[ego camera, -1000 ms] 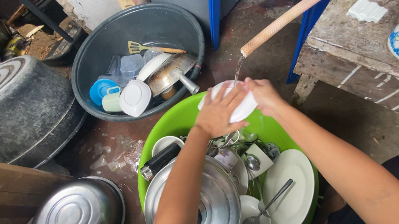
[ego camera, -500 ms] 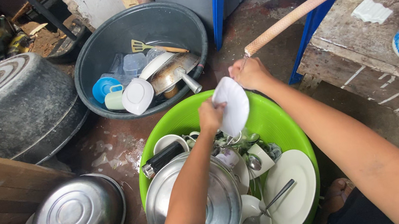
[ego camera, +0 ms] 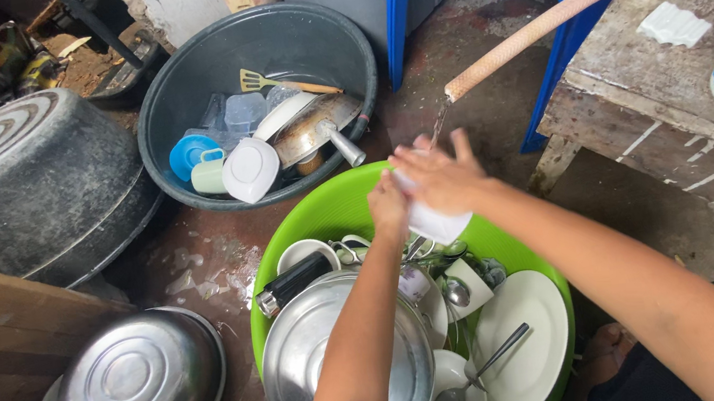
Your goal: The person washes dishes, cups, a spatula, and a thermos by hand using water from a hose and rinsing them in plastic basins.
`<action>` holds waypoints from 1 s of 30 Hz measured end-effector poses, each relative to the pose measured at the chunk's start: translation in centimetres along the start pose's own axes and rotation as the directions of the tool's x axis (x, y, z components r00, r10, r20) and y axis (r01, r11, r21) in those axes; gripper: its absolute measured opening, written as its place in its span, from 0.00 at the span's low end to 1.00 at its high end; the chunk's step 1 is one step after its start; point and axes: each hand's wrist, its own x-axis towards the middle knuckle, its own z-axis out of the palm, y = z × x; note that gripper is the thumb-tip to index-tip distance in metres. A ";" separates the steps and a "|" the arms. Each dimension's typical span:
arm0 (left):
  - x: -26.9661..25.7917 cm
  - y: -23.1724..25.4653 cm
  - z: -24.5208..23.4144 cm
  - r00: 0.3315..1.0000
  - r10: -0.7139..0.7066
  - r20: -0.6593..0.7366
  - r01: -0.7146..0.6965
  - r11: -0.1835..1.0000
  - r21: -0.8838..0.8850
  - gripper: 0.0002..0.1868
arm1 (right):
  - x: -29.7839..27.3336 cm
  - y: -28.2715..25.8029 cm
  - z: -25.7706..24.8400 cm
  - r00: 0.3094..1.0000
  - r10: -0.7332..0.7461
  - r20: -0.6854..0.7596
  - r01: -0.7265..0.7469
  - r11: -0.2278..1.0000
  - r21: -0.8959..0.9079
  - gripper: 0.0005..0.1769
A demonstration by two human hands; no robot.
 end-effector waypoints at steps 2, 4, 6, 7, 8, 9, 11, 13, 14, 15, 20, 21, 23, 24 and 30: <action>-1.5 0.8 -0.1 0.985 0.159 0.069 -0.164 0.983 0.077 0.27 | 0.8 3.0 -0.8 0.864 0.443 0.240 -0.491 0.848 0.202 0.36; -2.4 2.9 -0.4 0.976 0.215 0.023 -0.213 0.936 0.281 0.27 | 1.3 4.2 0.0 0.736 0.534 0.416 -0.677 0.567 0.469 0.33; -3.6 5.7 -0.1 0.964 0.259 0.050 -0.247 0.820 0.517 0.24 | 1.2 5.5 1.4 0.810 0.418 0.411 -0.541 0.259 0.800 0.28; -4.5 7.1 -0.5 0.960 0.262 0.098 -0.261 0.715 0.649 0.23 | 1.2 5.7 2.4 0.812 0.423 0.402 -0.498 0.143 0.855 0.27; -5.3 8.5 -0.5 0.956 0.256 0.145 -0.273 0.589 0.761 0.24 | 1.2 5.5 3.4 0.813 0.429 0.393 -0.446 0.025 0.895 0.25; -6.1 9.7 -0.2 0.930 0.310 0.198 -0.332 0.475 0.815 0.27 | 0.8 5.2 4.5 0.812 0.434 0.390 -0.388 -0.096 0.917 0.23; -7.3 11.6 1.0 0.861 0.390 0.326 -0.429 0.213 0.878 0.42 | 0.8 4.8 6.2 0.760 0.525 0.383 -0.388 -0.105 0.916 0.26; -9.2 11.7 1.4 0.808 0.317 0.497 -0.534 0.033 0.845 0.39 | 1.1 4.9 7.5 0.735 0.599 0.318 -0.331 -0.091 0.939 0.26; -10.0 11.4 1.4 0.773 0.267 0.575 -0.584 -0.053 0.810 0.37 | 1.0 5.1 7.9 0.736 0.627 0.257 -0.275 -0.070 0.959 0.24; -10.6 11.0 1.0 0.733 0.192 0.653 -0.657 -0.048 0.752 0.37 | 0.8 5.4 8.1 0.731 0.653 0.196 -0.221 -0.044 0.974 0.23; -10.3 9.1 -3.6 0.321 0.218 0.922 -0.871 -0.314 0.377 0.42 | 0.2 5.6 5.2 0.660 0.589 0.466 -0.293 -0.369 0.882 0.21; -9.5 8.9 -4.4 0.465 0.223 0.857 -0.863 -0.104 0.495 0.36 | -0.1 5.5 4.1 0.656 0.504 0.561 -0.318 -0.491 0.812 0.20; -7.1 8.9 -5.7 0.709 0.127 0.693 -0.692 0.311 0.651 0.24 | -0.1 4.9 2.3 0.604 0.435 0.667 -0.469 -0.482 0.740 0.27; -5.6 8.8 -6.2 0.747 0.238 0.621 -0.642 0.500 0.580 0.22 | -0.1 4.6 1.8 0.570 0.402 0.716 -0.541 -0.473 0.696 0.30; 0.5 5.9 -7.9 0.913 0.202 0.354 -0.229 0.973 0.035 0.21 | -0.7 4.6 2.4 0.793 0.405 0.455 -0.324 -0.352 0.878 0.22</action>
